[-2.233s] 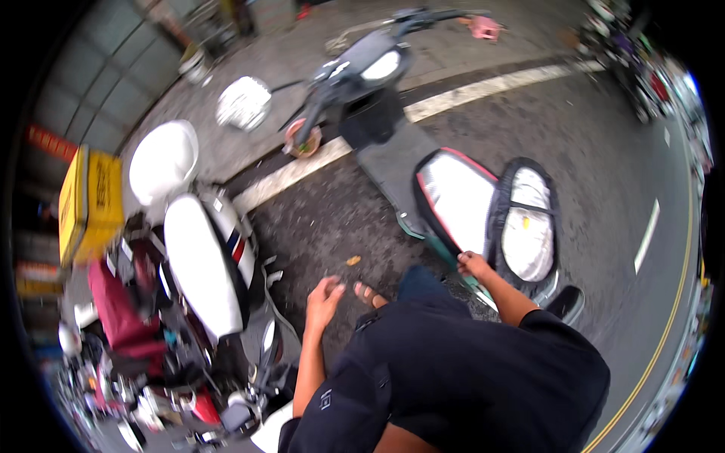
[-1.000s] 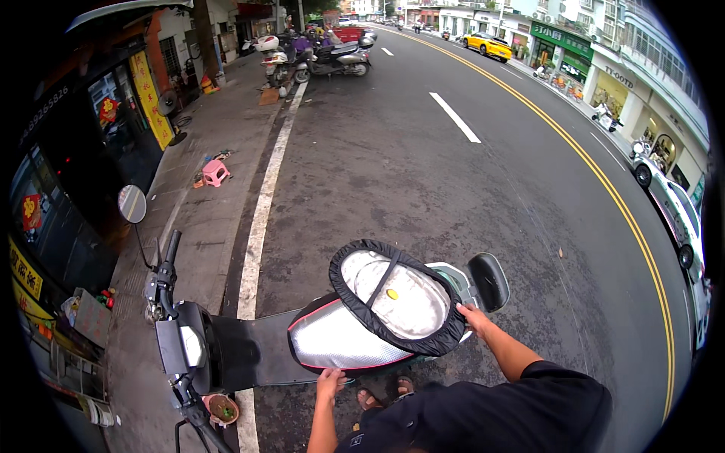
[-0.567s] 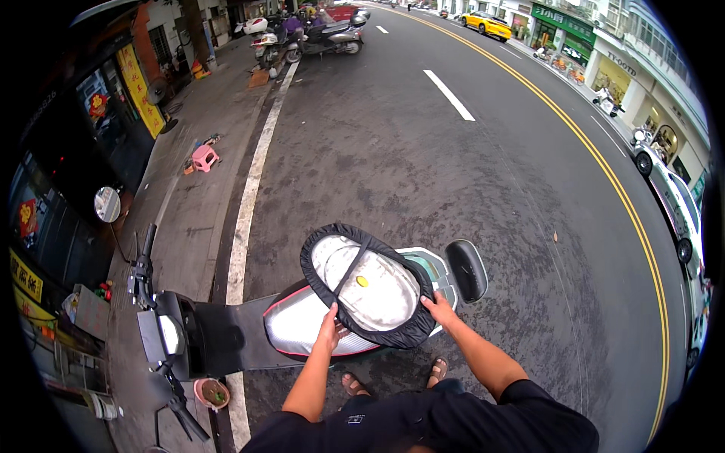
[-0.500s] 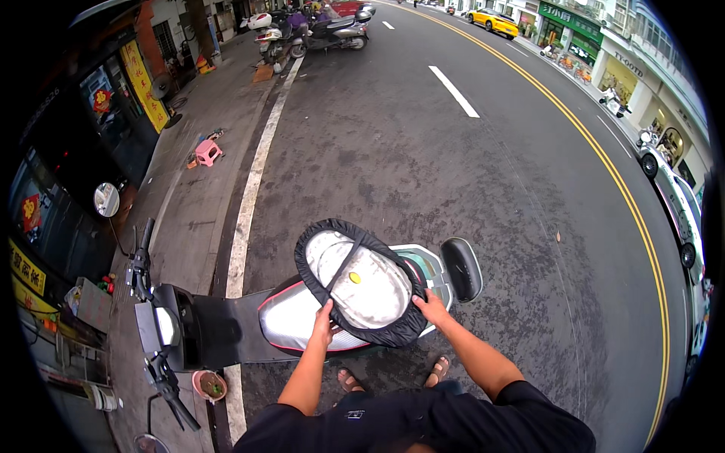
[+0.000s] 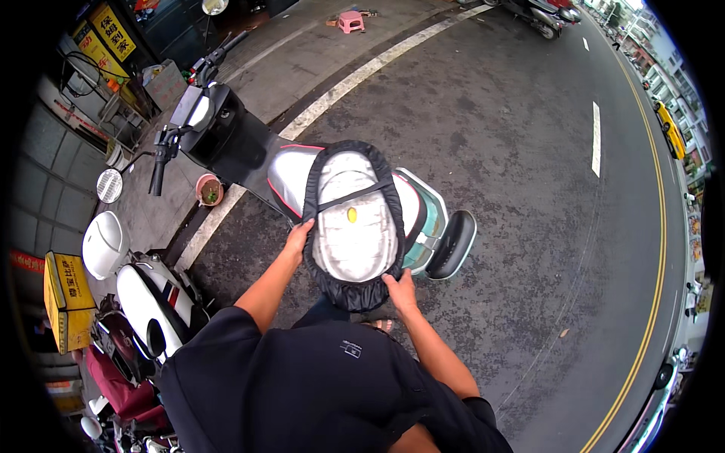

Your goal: The person unfastens bolts with a power wrench to detach the seat from a scooter, moves another scooter aside by hand, and picks up the detached seat.

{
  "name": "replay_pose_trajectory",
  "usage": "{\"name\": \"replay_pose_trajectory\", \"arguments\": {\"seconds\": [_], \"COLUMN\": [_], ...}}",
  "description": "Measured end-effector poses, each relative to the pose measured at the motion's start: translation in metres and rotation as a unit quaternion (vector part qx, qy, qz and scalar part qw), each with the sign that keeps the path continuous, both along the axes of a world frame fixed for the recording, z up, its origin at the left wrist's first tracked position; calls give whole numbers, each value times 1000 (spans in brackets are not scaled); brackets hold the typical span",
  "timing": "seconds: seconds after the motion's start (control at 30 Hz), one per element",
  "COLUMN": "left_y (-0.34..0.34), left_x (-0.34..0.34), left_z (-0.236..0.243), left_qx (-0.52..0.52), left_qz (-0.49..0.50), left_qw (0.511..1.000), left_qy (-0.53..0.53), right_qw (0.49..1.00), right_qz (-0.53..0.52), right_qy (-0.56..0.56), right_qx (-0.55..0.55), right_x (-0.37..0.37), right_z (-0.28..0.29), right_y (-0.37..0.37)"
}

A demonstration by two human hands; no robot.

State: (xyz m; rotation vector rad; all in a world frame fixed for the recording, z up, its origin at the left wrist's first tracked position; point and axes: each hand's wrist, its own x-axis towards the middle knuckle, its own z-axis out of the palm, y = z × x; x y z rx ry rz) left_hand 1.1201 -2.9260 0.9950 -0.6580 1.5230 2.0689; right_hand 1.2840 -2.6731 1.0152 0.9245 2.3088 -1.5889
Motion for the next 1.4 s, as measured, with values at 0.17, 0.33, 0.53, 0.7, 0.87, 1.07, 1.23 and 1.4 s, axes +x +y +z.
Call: {"name": "replay_pose_trajectory", "arguments": {"seconds": [0.17,0.33,0.53,0.7,0.87,1.07,1.23,1.4], "left_y": [9,96,236,415,600,758,807,844], "left_x": [9,-19,-54,-56,-11,-9,-51,-161], "left_z": [-14,61,156,198,191,144,91,43], "left_qx": [118,152,215,148,63,94,106,103], "left_qz": [38,30,40,8,14,54,-29,-50], "left_qw": [992,988,962,966,988,994,981,976], "left_qy": [-41,-11,162,213,141,-23,-158,-185], "right_qw": [982,964,978,940,971,984,969,958], "right_qz": [143,138,53,-60,-93,-73,29,99], "right_qy": [25,120,193,335,217,52,34,71], "right_qx": [118,192,56,-36,-23,157,243,260], "right_x": [-25,-36,-38,-44,-40,-86,-168,-299], "right_z": [66,157,227,207,182,199,176,157], "right_y": [42,104,238,403,600,758,844,910]}}
